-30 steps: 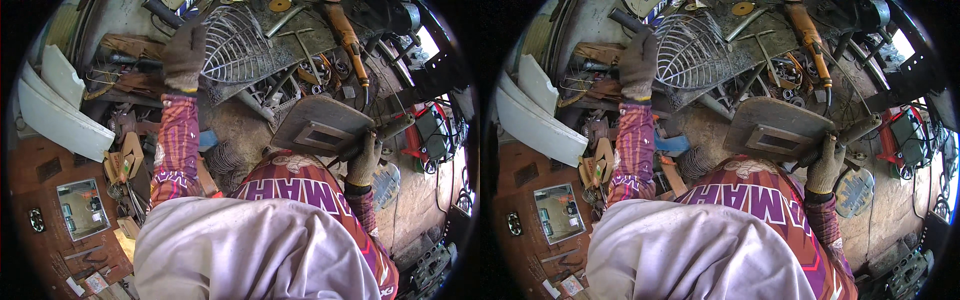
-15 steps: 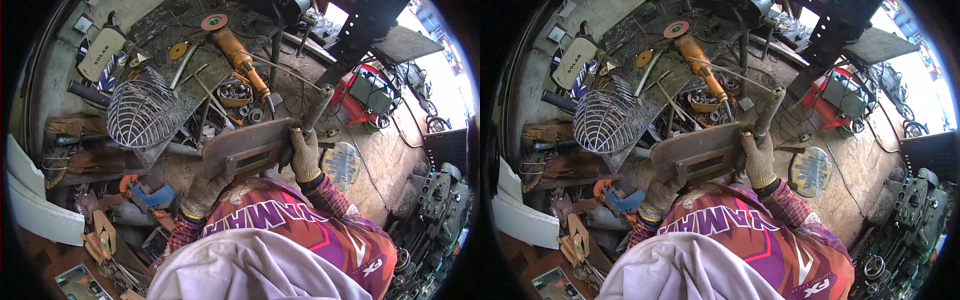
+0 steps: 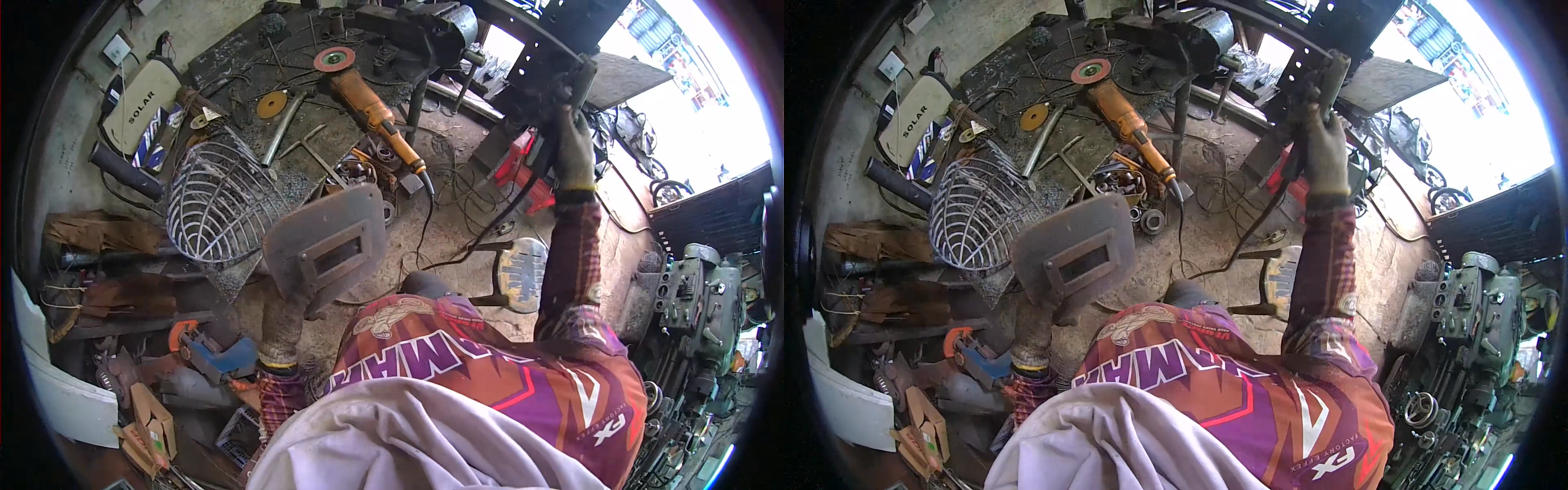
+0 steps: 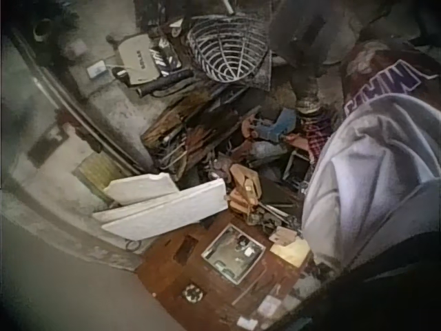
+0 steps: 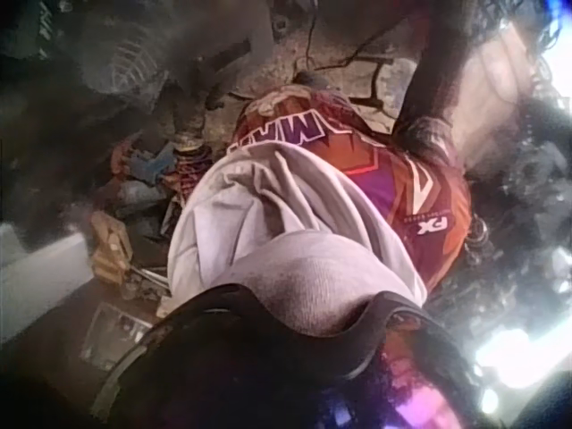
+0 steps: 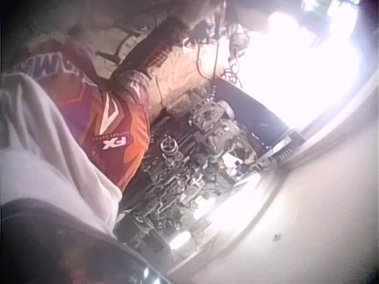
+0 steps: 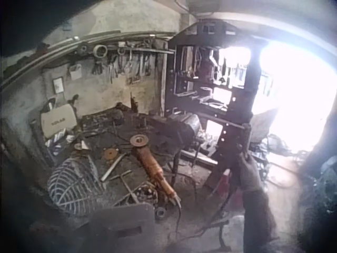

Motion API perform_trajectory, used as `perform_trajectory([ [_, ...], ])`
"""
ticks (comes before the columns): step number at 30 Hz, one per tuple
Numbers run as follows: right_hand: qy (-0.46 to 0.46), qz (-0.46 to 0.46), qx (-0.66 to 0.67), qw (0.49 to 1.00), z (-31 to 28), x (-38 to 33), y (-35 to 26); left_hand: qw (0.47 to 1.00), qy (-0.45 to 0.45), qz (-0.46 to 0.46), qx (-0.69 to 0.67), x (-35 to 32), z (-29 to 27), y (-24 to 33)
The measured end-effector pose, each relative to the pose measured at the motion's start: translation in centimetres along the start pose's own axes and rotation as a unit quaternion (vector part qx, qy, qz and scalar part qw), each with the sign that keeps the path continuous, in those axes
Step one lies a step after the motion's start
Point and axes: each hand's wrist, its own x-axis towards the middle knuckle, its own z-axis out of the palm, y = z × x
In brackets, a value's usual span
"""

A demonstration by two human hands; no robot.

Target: The person welds a wire structure using a welding torch and a handheld welding mask. The person subsequently taps the structure with a hammer.

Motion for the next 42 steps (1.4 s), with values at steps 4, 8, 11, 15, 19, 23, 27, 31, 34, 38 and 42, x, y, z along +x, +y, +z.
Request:
perform_trajectory([
  [4,0.013,0.003,0.085,0.996,0.7,6.4,1.0,0.998,0.016,0.045,-0.049,-0.3,1.7,-1.2],
  [8,0.014,-0.006,0.254,0.967,2.7,12.9,3.9,0.991,0.066,-0.033,-0.109,0.4,4.4,0.3],
  [11,-0.058,-0.014,0.235,0.97,4.0,18.6,7.0,0.981,0.141,-0.047,-0.125,0.8,7.6,3.0],
  [15,-0.092,0.019,0.096,0.991,6.4,21.7,7.1,0.955,0.249,-0.053,-0.151,1.3,10.5,2.9],
  [19,-0.061,-0.332,-0.328,0.882,8.4,28.0,15.8,0.947,0.313,0.008,-0.068,1.4,10.9,1.0],
  [23,-0.134,-0.308,-0.296,0.894,11.0,31.7,20.2,0.924,0.378,-0.021,-0.055,0.2,12.1,0.9],
  [27,-0.176,-0.263,-0.283,0.905,11.6,31.0,21.8,0.94,0.334,-0.032,-0.063,1.9,13.4,4.6],
  [31,-0.149,-0.415,-0.297,0.847,11.5,31.4,24.3,0.93,0.323,-0.049,-0.167,4.7,14.6,9.0],
  [34,-0.195,-0.217,-0.245,0.925,11.9,28.5,20.6,0.918,0.341,-0.01,-0.202,7.4,14.6,10.0],
  [38,0.026,-0.082,-0.16,0.983,11.5,23.0,17.6,0.909,0.348,0.088,-0.21,13.9,12.9,10.1],
  [42,0.155,0.067,0.097,0.981,10.4,12.6,12.7,0.903,0.353,0.155,-0.191,18.8,10.9,11.7],
])
